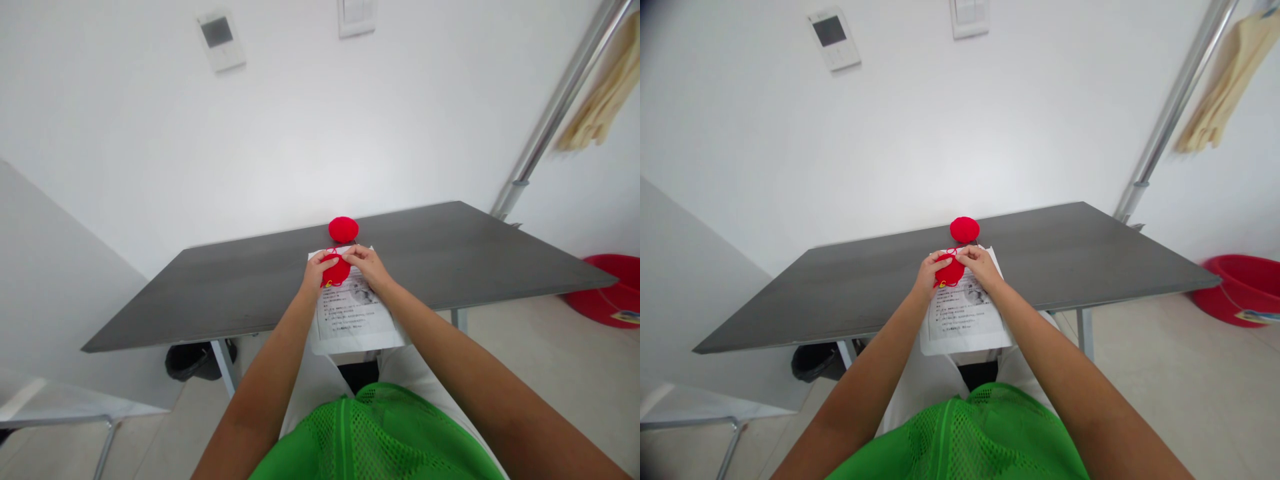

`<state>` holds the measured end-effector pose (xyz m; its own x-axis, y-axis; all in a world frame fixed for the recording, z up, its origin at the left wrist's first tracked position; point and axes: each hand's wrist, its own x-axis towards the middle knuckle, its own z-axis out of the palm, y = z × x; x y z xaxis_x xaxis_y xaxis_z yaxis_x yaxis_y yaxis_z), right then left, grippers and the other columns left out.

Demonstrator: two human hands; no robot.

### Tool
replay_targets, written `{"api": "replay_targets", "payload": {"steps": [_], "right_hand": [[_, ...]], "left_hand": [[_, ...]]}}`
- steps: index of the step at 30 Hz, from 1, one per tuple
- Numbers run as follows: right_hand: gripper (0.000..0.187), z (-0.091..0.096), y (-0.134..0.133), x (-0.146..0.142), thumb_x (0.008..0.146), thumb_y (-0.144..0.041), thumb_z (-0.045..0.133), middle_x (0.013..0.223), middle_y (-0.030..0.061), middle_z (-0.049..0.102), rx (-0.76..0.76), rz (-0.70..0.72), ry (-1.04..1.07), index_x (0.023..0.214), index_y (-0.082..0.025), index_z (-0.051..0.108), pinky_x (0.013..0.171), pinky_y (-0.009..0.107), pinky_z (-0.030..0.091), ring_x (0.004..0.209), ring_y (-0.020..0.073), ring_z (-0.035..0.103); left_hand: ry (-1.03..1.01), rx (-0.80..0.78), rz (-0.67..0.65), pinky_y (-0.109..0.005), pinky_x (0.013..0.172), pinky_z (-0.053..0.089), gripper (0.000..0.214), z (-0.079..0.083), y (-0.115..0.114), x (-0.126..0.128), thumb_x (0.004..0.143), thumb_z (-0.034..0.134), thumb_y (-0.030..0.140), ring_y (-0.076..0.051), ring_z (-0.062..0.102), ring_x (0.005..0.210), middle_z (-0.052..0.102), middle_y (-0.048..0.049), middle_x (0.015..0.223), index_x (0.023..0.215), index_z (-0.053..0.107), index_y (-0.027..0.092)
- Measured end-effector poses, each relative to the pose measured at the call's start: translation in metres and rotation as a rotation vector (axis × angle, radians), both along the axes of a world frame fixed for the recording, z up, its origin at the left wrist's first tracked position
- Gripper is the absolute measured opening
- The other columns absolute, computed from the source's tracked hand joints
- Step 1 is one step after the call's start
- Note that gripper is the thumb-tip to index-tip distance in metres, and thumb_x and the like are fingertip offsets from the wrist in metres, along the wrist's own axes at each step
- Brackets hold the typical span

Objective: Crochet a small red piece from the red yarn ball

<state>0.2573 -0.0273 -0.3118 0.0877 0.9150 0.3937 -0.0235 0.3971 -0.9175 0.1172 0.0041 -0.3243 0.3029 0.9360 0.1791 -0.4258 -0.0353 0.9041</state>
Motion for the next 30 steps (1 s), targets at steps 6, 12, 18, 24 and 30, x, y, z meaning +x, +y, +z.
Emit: {"api": "replay_targets", "payload": {"steps": [6, 12, 18, 24, 30], "right_hand": [[0.016, -0.0011, 0.0018, 0.0007, 0.065, -0.032, 0.067, 0.061, -0.0034, 0.058, -0.008, 0.005, 0.002, 0.061, -0.02, 0.058, 0.067, 0.029, 0.041, 0.062, 0.013, 0.053], [0.015, -0.0011, 0.0032, -0.0002, 0.064, -0.032, 0.067, 0.067, -0.0021, 0.063, -0.026, 0.026, 0.024, 0.071, -0.019, 0.065, 0.069, 0.029, 0.043, 0.067, 0.014, 0.056], [0.014, 0.0002, 0.0018, -0.0009, 0.064, -0.033, 0.068, 0.066, -0.0015, 0.063, -0.01, 0.02, 0.01, 0.066, -0.02, 0.064, 0.069, 0.03, 0.044, 0.067, 0.0148, 0.055], [0.016, -0.0007, 0.0027, 0.0, 0.064, -0.034, 0.068, 0.065, -0.0018, 0.061, 0.001, 0.012, -0.009, 0.063, -0.019, 0.061, 0.068, 0.029, 0.043, 0.066, 0.0141, 0.054], [0.017, -0.0015, 0.0036, 0.0005, 0.064, -0.033, 0.068, 0.062, -0.0025, 0.06, 0.0, 0.003, 0.002, 0.061, -0.019, 0.059, 0.066, 0.029, 0.042, 0.063, 0.013, 0.053]], "left_hand": [[0.009, -0.001, -0.006, -0.024, 0.056, 0.041, 0.031, 0.0003, 0.0005, 0.0003, 0.051, 0.08, 0.03, -0.012, 0.056, 0.055, 0.064, 0.001, 0.063, 0.073, 0.063, 0.016], [0.008, -0.011, -0.011, -0.023, 0.055, 0.04, 0.032, 0.0013, 0.0011, 0.0001, 0.049, 0.079, 0.03, -0.011, 0.055, 0.053, 0.064, 0.0013, 0.062, 0.073, 0.063, 0.016], [0.016, -0.007, -0.003, -0.024, 0.056, 0.041, 0.032, -0.0004, 0.0018, 0.0, 0.05, 0.079, 0.03, -0.011, 0.056, 0.055, 0.064, 0.0008, 0.063, 0.074, 0.063, 0.015], [0.021, -0.013, -0.008, -0.024, 0.058, 0.041, 0.031, -0.0004, 0.0008, 0.0004, 0.051, 0.079, 0.029, -0.012, 0.056, 0.055, 0.064, 0.0008, 0.063, 0.074, 0.062, 0.016], [0.037, -0.005, 0.006, -0.025, 0.058, 0.042, 0.034, 0.0009, -0.0011, 0.0014, 0.051, 0.08, 0.031, -0.013, 0.057, 0.057, 0.065, 0.0006, 0.065, 0.077, 0.064, 0.016]]}}
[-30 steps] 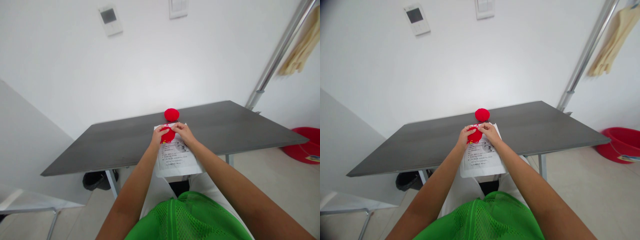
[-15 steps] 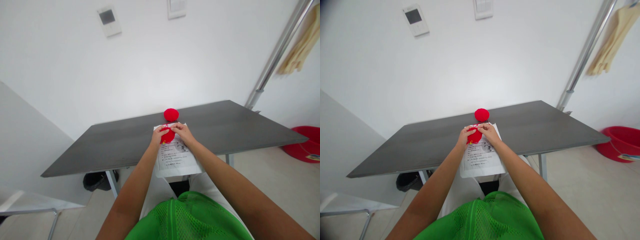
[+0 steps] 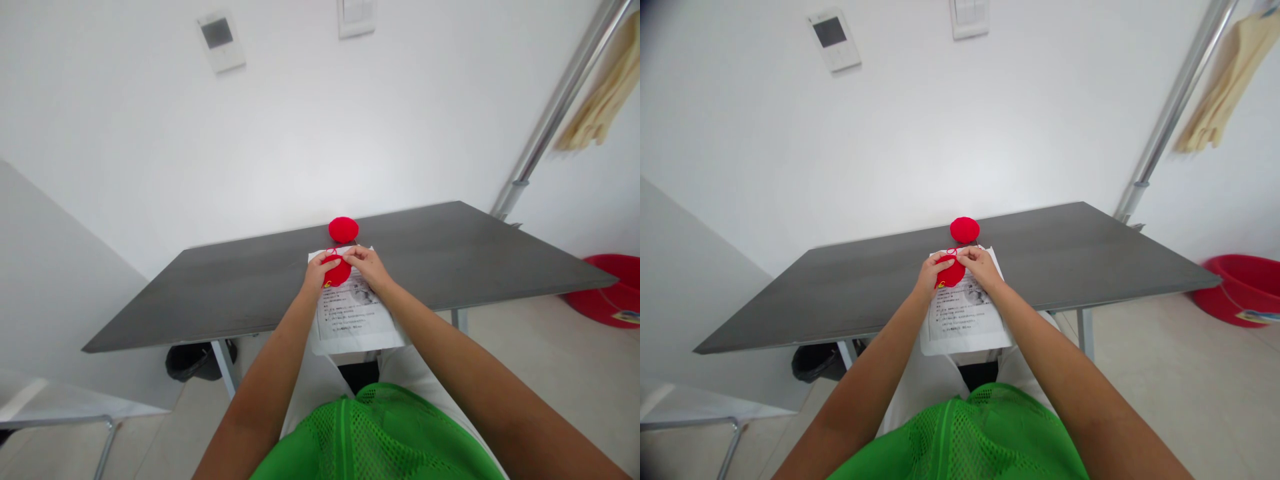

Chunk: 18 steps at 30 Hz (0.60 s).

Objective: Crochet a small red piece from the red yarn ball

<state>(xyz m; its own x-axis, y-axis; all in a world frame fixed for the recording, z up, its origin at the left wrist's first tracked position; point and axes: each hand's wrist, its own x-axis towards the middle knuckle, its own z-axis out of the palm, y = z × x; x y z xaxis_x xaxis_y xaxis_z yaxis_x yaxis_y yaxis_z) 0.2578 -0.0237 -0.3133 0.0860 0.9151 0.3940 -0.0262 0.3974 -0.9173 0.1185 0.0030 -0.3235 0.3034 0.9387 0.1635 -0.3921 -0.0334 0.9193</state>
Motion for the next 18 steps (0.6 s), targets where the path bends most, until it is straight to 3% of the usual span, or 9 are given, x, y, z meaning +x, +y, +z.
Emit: {"api": "replay_targets", "payload": {"steps": [18], "right_hand": [[0.021, 0.001, -0.001, -0.0006, 0.064, -0.037, 0.069, 0.062, -0.0025, 0.059, 0.002, 0.0, -0.015, 0.062, -0.019, 0.058, 0.066, 0.029, 0.042, 0.063, 0.0133, 0.053]], "left_hand": [[-0.014, 0.013, 0.015, -0.025, 0.06, 0.042, 0.034, -0.0014, 0.0017, -0.0005, 0.051, 0.08, 0.031, -0.012, 0.057, 0.059, 0.065, 0.0005, 0.066, 0.077, 0.064, 0.016]]}}
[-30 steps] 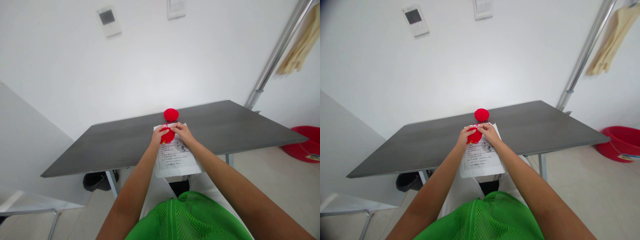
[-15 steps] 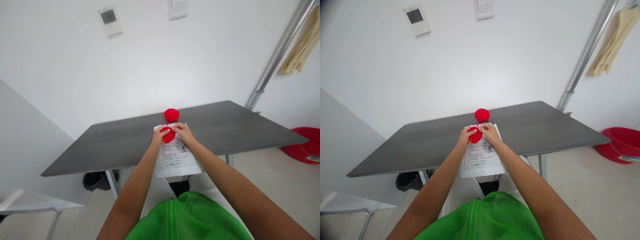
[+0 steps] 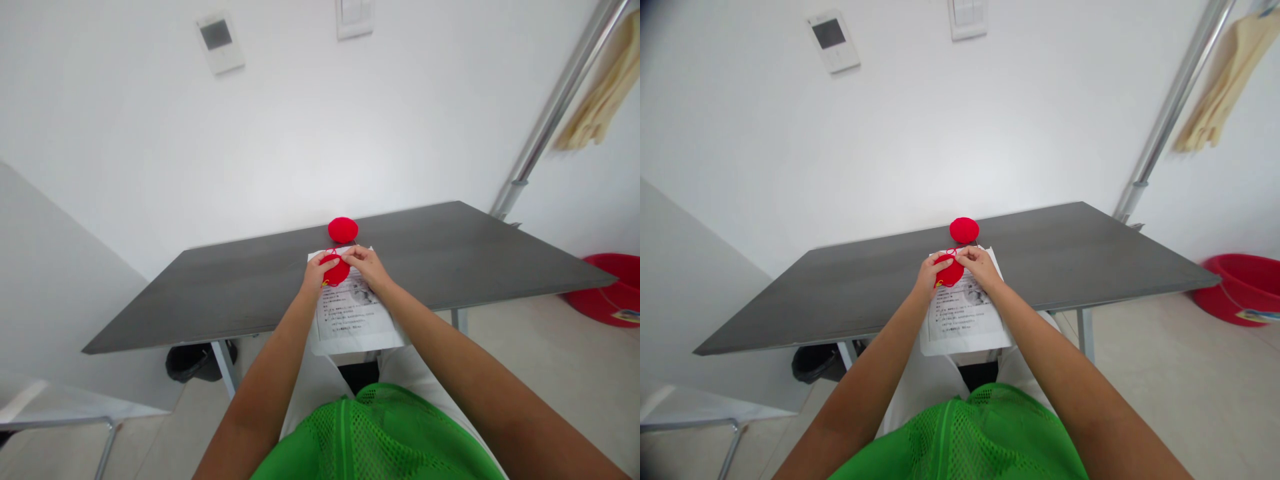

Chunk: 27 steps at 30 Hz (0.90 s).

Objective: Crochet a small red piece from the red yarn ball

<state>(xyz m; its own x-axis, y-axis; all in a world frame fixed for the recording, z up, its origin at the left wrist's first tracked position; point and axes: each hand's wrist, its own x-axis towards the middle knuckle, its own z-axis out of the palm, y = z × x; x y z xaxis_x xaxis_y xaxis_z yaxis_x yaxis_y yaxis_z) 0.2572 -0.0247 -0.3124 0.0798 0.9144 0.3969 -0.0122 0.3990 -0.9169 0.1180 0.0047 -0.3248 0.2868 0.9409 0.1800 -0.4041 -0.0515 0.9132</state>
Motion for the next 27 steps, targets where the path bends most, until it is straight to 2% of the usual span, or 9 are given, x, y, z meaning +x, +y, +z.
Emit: {"api": "replay_targets", "payload": {"steps": [8, 17, 27], "right_hand": [[0.022, -0.0001, -0.001, 0.0006, 0.065, -0.038, 0.068, 0.062, -0.0029, 0.058, 0.012, -0.005, -0.017, 0.061, -0.02, 0.056, 0.065, 0.029, 0.042, 0.062, 0.0131, 0.052], [0.02, -0.002, 0.0005, 0.0005, 0.065, -0.038, 0.066, 0.062, -0.002, 0.058, 0.022, -0.063, -0.028, 0.064, -0.02, 0.058, 0.063, 0.028, 0.041, 0.062, 0.0136, 0.052], [0.021, -0.0027, 0.0026, 0.0002, 0.065, -0.039, 0.069, 0.068, -0.0012, 0.062, 0.01, -0.016, 0.004, 0.07, -0.019, 0.063, 0.071, 0.031, 0.043, 0.067, 0.0147, 0.056]], "left_hand": [[0.013, 0.023, -0.005, -0.024, 0.06, 0.042, 0.032, 0.0001, -0.0015, -0.0003, 0.053, 0.08, 0.03, -0.012, 0.057, 0.059, 0.065, 0.001, 0.067, 0.078, 0.065, 0.016], [-0.024, -0.034, -0.017, -0.027, 0.061, 0.044, 0.037, 0.0044, -0.0044, 0.002, 0.05, 0.081, 0.033, -0.014, 0.059, 0.061, 0.067, -0.0014, 0.07, 0.08, 0.067, 0.015], [-0.036, -0.008, 0.012, -0.024, 0.058, 0.042, 0.032, 0.0009, -0.0001, 0.001, 0.052, 0.079, 0.031, -0.011, 0.056, 0.057, 0.064, 0.0015, 0.064, 0.075, 0.064, 0.016]]}}
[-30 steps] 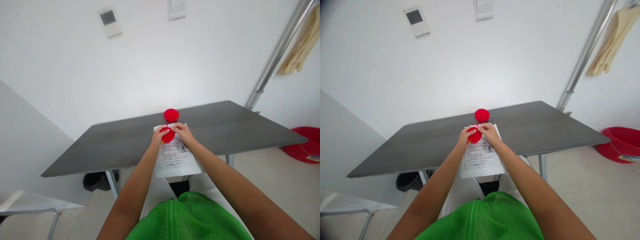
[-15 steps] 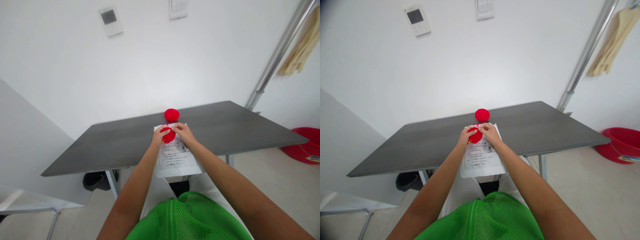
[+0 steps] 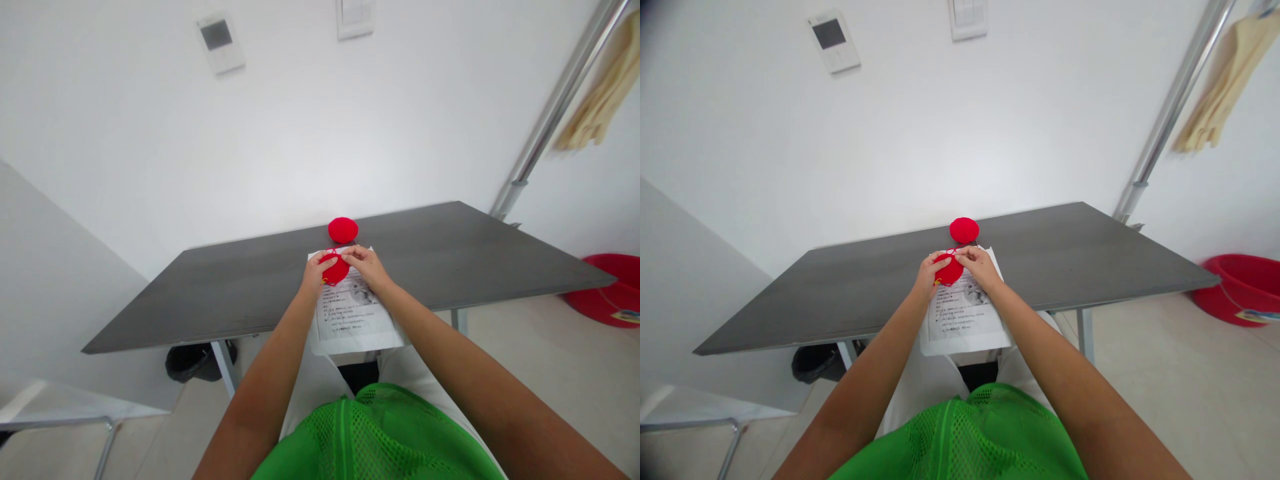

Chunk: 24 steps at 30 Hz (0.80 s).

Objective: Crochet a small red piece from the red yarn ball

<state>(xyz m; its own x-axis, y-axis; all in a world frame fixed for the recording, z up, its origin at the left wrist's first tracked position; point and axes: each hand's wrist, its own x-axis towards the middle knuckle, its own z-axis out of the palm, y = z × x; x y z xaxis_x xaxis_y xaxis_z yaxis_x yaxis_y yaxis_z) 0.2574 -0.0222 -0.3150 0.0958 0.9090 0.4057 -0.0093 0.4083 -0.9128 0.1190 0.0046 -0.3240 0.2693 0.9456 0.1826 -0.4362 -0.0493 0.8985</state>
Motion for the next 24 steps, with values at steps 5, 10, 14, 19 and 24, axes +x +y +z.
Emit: {"api": "replay_targets", "payload": {"steps": [5, 10, 14, 19, 24], "right_hand": [[0.022, 0.0013, -0.0014, 0.0002, 0.065, -0.04, 0.07, 0.067, -0.0011, 0.062, 0.004, 0.01, -0.007, 0.069, -0.02, 0.062, 0.07, 0.031, 0.044, 0.067, 0.0149, 0.056], [0.022, 0.0027, -0.0027, -0.0003, 0.064, -0.039, 0.07, 0.065, -0.0019, 0.06, 0.009, 0.01, 0.001, 0.065, -0.02, 0.061, 0.069, 0.03, 0.043, 0.065, 0.0137, 0.054], [0.022, 0.0034, -0.0032, 0.0002, 0.064, -0.039, 0.07, 0.064, -0.0021, 0.06, -0.003, 0.02, -0.002, 0.064, -0.02, 0.06, 0.069, 0.03, 0.043, 0.065, 0.0138, 0.054], [0.021, 0.0033, -0.003, 0.0007, 0.063, -0.038, 0.069, 0.062, -0.0026, 0.06, -0.011, 0.019, 0.01, 0.062, -0.02, 0.058, 0.067, 0.029, 0.042, 0.063, 0.0134, 0.053], [0.02, 0.0027, -0.0027, -0.0002, 0.063, -0.038, 0.07, 0.064, -0.002, 0.061, -0.008, 0.015, 0.009, 0.064, -0.02, 0.061, 0.068, 0.029, 0.043, 0.065, 0.014, 0.054]], "left_hand": [[0.018, 0.014, 0.012, -0.024, 0.058, 0.042, 0.03, 0.0019, -0.0028, 0.0002, 0.052, 0.078, 0.032, -0.011, 0.056, 0.057, 0.064, 0.0017, 0.064, 0.073, 0.063, 0.017], [0.028, 0.027, 0.009, -0.024, 0.058, 0.041, 0.03, 0.003, -0.004, 0.0, 0.052, 0.079, 0.032, -0.011, 0.055, 0.057, 0.063, 0.0017, 0.064, 0.073, 0.063, 0.017], [0.032, 0.022, 0.011, -0.025, 0.059, 0.041, 0.032, 0.0027, -0.0033, -0.0004, 0.05, 0.08, 0.032, -0.012, 0.056, 0.058, 0.064, 0.0015, 0.065, 0.073, 0.063, 0.017], [0.039, 0.017, -0.01, -0.025, 0.058, 0.041, 0.032, 0.0026, -0.0033, -0.0007, 0.05, 0.08, 0.033, -0.012, 0.055, 0.057, 0.063, 0.0014, 0.064, 0.073, 0.064, 0.017], [0.035, 0.019, 0.004, -0.024, 0.058, 0.041, 0.031, 0.0017, -0.0024, -0.0008, 0.051, 0.079, 0.032, -0.012, 0.055, 0.057, 0.063, 0.0016, 0.064, 0.073, 0.064, 0.017]]}}
